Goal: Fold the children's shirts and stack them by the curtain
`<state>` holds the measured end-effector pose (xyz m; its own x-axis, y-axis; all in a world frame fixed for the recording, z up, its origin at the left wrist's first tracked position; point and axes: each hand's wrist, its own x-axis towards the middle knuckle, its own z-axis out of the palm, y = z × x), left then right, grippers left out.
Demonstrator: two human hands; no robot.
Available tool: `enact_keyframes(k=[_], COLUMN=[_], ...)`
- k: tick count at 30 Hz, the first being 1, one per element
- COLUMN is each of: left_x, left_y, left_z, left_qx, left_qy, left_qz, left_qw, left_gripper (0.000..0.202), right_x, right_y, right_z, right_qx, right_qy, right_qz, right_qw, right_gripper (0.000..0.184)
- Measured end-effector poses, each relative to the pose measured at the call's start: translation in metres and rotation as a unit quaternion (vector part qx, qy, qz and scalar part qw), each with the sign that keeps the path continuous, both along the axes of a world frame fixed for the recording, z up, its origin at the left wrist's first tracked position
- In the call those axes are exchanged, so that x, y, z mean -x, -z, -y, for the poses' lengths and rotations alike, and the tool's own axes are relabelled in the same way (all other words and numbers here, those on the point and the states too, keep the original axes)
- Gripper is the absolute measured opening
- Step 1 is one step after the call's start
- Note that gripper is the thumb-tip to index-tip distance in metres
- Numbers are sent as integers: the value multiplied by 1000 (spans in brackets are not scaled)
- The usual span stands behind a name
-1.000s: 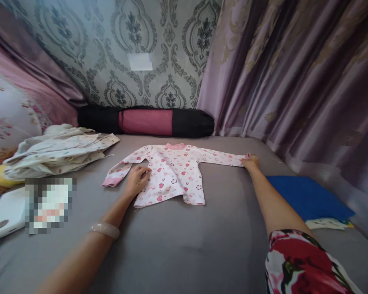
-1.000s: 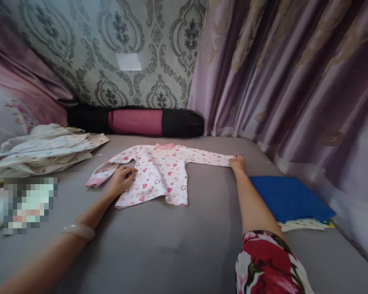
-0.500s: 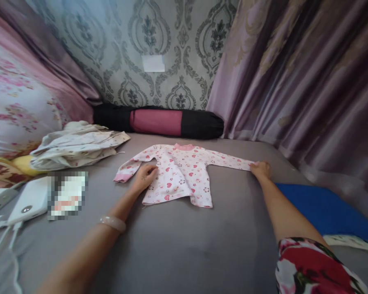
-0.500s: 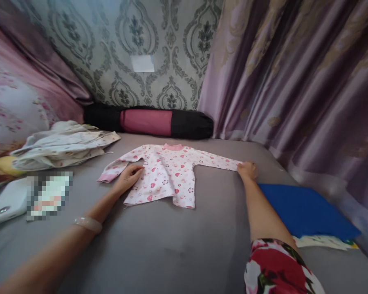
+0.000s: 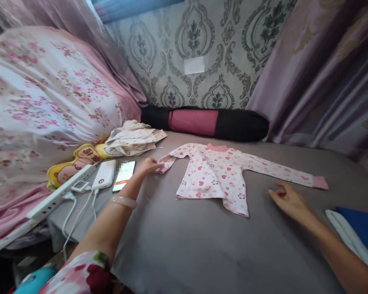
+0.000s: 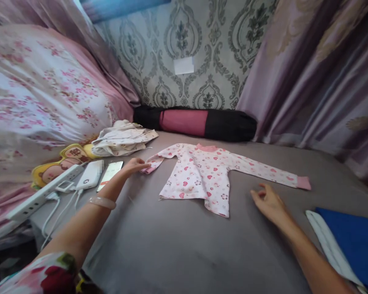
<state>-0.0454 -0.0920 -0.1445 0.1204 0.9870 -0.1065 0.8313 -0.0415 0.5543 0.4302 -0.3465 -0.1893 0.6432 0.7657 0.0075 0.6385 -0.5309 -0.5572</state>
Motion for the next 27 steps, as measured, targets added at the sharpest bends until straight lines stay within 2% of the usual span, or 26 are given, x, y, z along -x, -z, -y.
enact_keyframes(k=[3,7,9,12,14,15,20,22,24,27], left_x=[-1,-14,-21,-28,-29,-28,-8,-1,4,6], left_y=[-1,-12,-21,-29,-27,-24,3,9,10,6], left_z=[-2,-6,-5,4,11,15,22,21,17,5], left_qx=[52,49,-13,-194,-277,-289,-253,-240,-208,-152], left_qy=[9,40,48,-2,-8,8,142,160,138,54], left_qz=[6,-25,-86,-162,-181,-189,-196,-190,-179,-125], left_qw=[999,998,995,967,944,939,937,939,952,979], left_gripper=[33,19,13,20,27,29,27,25,22,26], right_x=[27,39,42,48,50,50,50,51,53,55], right_y=[17,29,29,26,25,25,24,23,21,19], right_z=[19,33,36,37,37,37,38,37,36,35], right_qx=[-21,-75,-85,-90,-93,-93,-96,-92,-85,-77], right_qy=[-44,-61,-61,-72,-76,-77,-87,-86,-79,-70], right_qz=[-19,46,72,100,111,113,119,120,120,123], right_qw=[999,994,992,988,987,986,984,985,986,987], right_gripper=[53,46,42,38,37,37,36,37,38,39])
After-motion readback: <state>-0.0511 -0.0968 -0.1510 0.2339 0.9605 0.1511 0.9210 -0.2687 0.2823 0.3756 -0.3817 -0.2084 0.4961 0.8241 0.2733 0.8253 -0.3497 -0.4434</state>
